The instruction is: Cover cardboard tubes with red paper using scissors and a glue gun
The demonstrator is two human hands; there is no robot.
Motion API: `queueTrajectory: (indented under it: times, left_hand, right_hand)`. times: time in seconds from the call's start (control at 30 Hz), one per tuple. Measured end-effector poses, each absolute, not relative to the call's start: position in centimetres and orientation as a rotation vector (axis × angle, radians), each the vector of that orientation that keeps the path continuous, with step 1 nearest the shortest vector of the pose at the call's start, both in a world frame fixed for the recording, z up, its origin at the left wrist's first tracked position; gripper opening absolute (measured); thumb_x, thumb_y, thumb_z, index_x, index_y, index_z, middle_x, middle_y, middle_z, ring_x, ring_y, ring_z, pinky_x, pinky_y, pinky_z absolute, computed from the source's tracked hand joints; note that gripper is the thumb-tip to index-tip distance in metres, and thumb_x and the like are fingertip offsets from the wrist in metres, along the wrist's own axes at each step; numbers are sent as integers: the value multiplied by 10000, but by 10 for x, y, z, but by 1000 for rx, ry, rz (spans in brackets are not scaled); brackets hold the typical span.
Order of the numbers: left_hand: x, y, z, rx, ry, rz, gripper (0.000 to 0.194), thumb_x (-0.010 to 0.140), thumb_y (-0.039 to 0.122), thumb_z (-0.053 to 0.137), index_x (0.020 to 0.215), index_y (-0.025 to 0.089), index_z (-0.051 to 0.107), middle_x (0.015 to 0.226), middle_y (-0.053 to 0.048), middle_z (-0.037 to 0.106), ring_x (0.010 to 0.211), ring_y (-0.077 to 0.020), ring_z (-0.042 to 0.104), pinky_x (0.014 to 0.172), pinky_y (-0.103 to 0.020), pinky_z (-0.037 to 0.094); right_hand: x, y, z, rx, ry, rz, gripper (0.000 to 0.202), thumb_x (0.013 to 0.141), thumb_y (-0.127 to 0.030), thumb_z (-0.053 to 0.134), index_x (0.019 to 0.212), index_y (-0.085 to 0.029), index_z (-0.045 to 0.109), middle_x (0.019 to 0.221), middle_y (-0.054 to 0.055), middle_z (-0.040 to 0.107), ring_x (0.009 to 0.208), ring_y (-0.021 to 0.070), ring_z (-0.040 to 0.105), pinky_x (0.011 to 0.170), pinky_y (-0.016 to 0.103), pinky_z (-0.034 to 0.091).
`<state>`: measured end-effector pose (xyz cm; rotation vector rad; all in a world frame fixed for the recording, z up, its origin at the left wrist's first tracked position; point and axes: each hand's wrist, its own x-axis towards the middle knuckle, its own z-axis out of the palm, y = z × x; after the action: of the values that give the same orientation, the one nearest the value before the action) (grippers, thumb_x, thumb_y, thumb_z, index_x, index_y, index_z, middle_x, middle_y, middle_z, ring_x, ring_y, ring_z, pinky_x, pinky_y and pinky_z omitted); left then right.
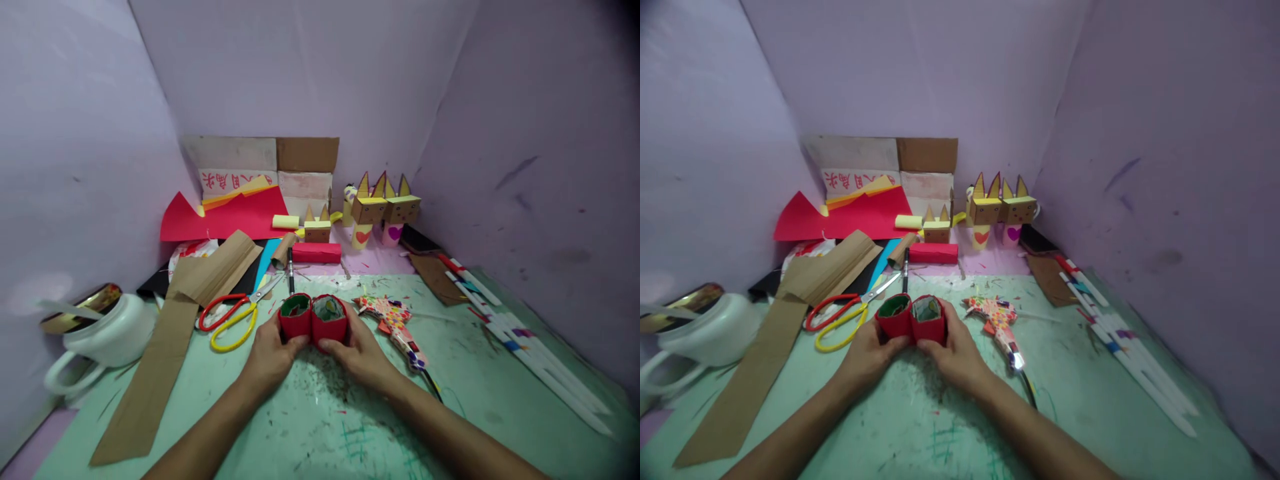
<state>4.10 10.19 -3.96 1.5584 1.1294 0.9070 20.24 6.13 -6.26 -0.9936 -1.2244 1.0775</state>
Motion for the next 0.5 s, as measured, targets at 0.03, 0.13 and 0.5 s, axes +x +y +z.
queueTrajectory:
  times: [0.03,0.13,0.5]
  left_hand:
    - [41,102,-40,1570,1136,896,374,619,219,678,978,120,640,935,-88,710,850,-242,623,798,-357,484]
    - [40,101,-44,1586,1145,868,373,630,216,674,985,114,632,918,-94,702,839,-248,613,781,-366,478]
    - [20,114,-21,1555,755,649,444,572,238,717,998,114,680,987,-94,708,930,-273,596,835,-366,453]
  right_hand:
    - [202,61,-64,-989,-1211,1089,530,678,-171,664,1168,-255,480,1165,61,608,1090,240,557,964,391,406]
    - [200,62,-68,-974,-1181,1121,538,664,-158,680,1156,-260,488,1149,54,614,1081,238,561,956,387,410]
    - [204,63,-65,-956,-1146,1224,585,633,-195,750,1155,-241,490,1124,76,635,1036,258,585,928,402,435]
